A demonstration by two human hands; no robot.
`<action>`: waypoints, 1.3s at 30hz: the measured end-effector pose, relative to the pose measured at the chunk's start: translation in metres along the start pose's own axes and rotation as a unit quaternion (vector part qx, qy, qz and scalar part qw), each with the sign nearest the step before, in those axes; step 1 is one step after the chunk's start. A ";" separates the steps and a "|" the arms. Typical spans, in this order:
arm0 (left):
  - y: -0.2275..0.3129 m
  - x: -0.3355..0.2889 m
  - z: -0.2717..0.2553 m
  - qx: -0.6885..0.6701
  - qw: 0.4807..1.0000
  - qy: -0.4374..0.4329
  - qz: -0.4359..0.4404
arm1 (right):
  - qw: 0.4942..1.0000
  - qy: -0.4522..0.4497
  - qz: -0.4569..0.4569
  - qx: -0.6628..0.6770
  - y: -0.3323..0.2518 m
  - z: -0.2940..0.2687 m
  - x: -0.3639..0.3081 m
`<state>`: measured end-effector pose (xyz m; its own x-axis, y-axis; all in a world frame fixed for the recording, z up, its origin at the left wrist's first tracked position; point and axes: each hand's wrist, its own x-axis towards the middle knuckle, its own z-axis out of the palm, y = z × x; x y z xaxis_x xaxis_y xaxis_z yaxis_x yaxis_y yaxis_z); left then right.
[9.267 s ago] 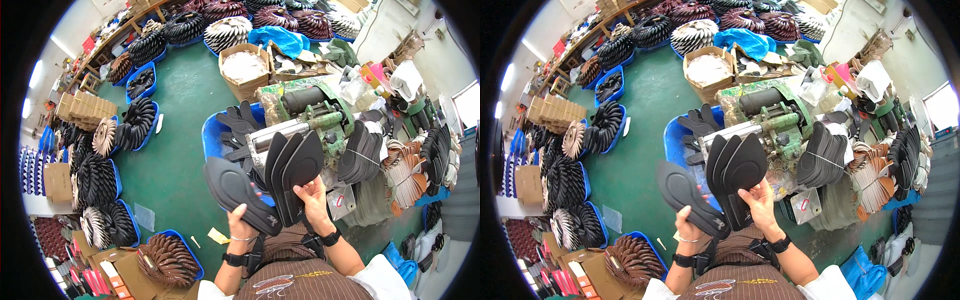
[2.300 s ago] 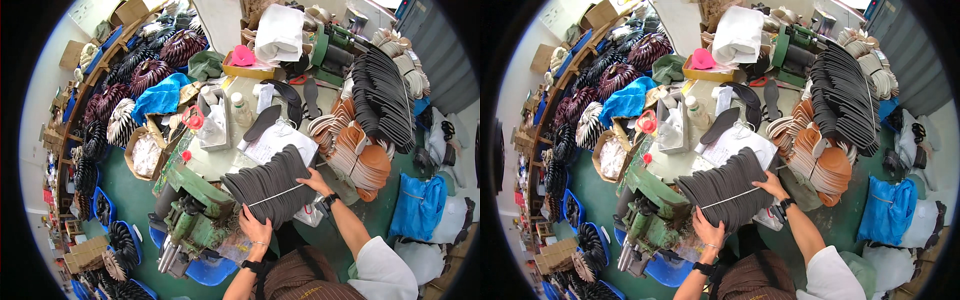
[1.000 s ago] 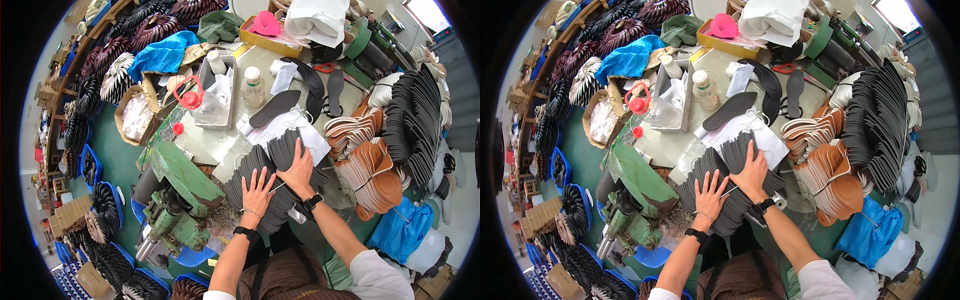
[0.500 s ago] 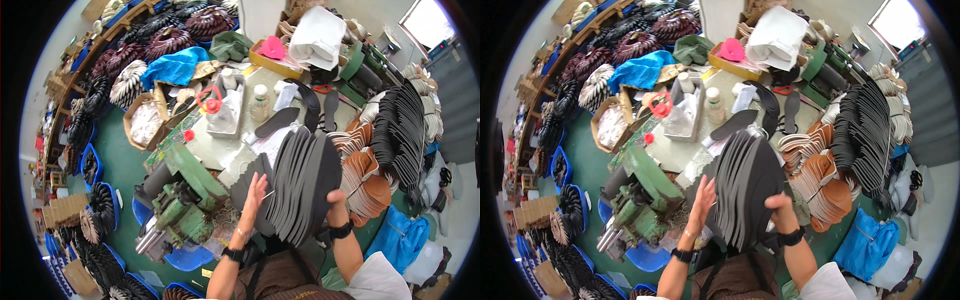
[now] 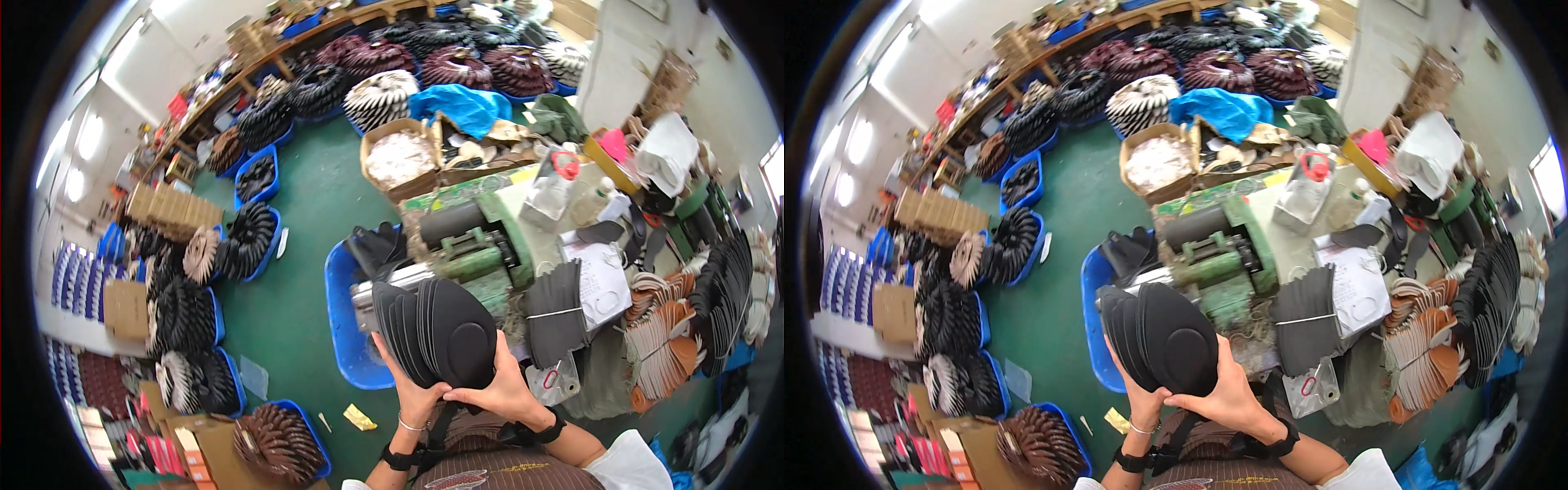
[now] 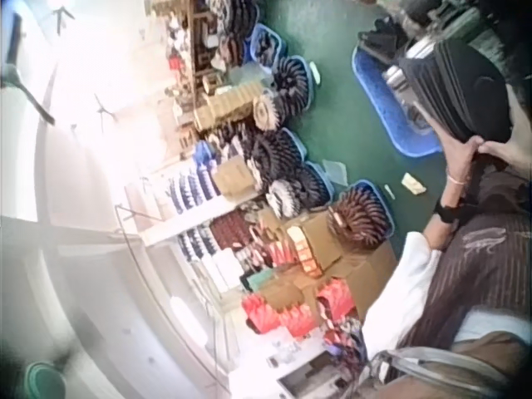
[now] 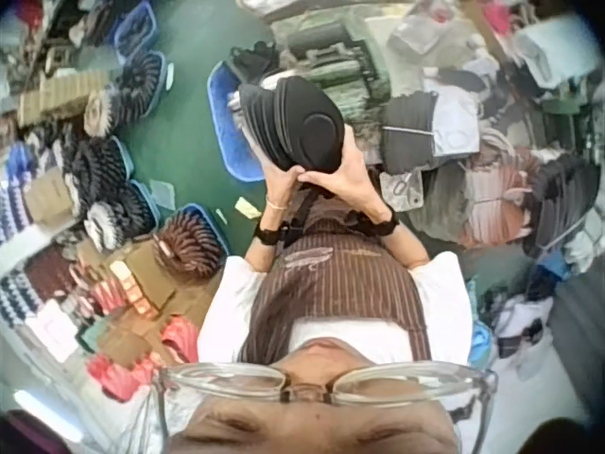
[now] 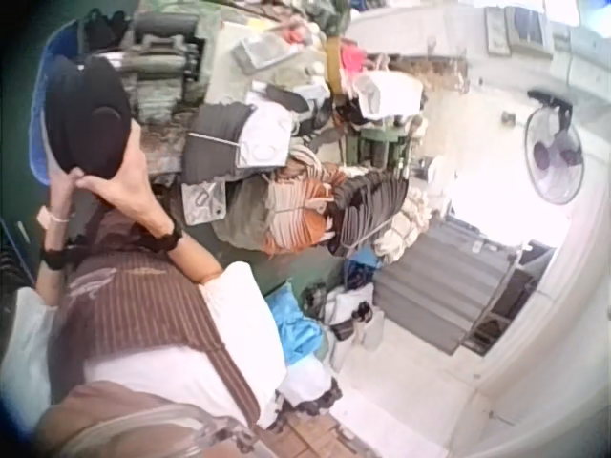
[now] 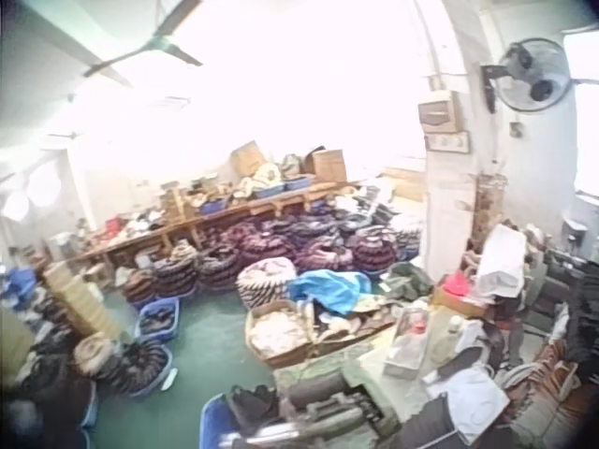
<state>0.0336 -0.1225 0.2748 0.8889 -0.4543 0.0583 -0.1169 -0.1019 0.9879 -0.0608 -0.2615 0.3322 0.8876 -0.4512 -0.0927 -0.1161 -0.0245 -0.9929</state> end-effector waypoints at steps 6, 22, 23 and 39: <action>-0.018 -0.011 -0.061 0.025 0.996 0.090 -0.016 | 0.993 0.023 -0.049 -0.104 0.002 0.074 0.010; -0.053 0.005 -0.125 -0.064 0.992 0.103 -0.035 | 0.990 0.112 0.032 0.077 0.037 0.153 0.027; -0.053 0.005 -0.125 -0.073 0.991 0.101 -0.044 | 0.988 0.113 0.035 0.099 0.038 0.152 0.028; -0.116 0.019 -0.199 -0.156 0.965 0.195 -0.076 | 0.969 0.137 0.121 0.169 0.127 0.129 -0.006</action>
<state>0.1521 0.0568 0.1897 0.9915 -0.0809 -0.1020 0.1138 0.1576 0.9809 -0.0235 -0.1462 0.1970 0.6953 -0.6282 -0.3491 -0.1132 0.3840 -0.9164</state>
